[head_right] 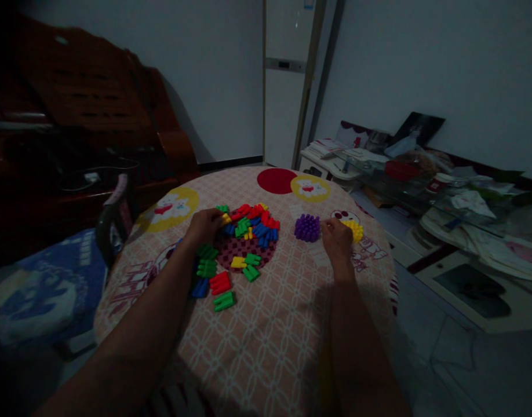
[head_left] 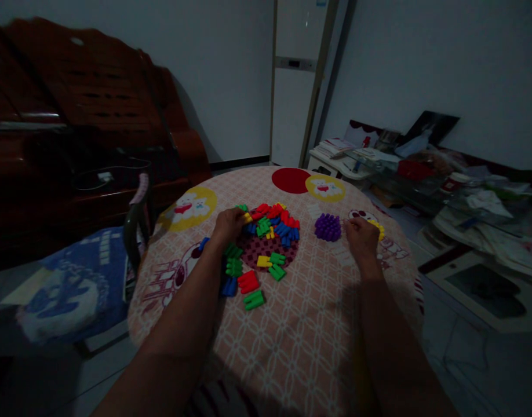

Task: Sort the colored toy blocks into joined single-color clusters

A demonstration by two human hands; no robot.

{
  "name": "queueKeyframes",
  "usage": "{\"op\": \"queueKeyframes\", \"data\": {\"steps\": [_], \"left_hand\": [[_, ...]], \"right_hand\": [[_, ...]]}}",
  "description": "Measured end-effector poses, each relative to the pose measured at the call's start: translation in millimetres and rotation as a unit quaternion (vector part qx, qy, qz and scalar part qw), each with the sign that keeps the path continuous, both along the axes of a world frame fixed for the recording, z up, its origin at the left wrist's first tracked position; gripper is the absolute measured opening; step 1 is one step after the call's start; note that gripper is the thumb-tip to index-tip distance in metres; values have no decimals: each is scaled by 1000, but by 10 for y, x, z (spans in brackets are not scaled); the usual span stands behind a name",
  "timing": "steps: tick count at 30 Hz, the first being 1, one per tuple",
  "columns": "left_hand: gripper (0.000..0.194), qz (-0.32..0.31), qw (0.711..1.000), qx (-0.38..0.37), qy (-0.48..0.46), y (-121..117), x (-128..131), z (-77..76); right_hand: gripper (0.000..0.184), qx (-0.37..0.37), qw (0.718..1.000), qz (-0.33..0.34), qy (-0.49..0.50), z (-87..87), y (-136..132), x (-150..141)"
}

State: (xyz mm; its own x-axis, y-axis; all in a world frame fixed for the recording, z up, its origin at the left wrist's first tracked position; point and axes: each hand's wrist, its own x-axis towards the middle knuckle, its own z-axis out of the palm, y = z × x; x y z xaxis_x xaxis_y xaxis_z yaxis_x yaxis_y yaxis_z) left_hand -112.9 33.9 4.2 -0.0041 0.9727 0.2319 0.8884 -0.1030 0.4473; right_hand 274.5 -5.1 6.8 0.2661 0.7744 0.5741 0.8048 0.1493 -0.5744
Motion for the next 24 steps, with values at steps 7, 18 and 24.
{"op": "queueKeyframes", "data": {"steps": [7,18,24], "left_hand": [[43,-184,957,-8,-225,-91,279,197],[26,-224,946,-2,-234,-346,945,248],[26,-215,952,-4,-217,-336,945,216]], "right_hand": [[25,-43,973,212,81,91,-100,-554],[30,-83,928,364,-1,174,-262,-1008],[46,-123,927,354,21,96,-232,-1020]]}}
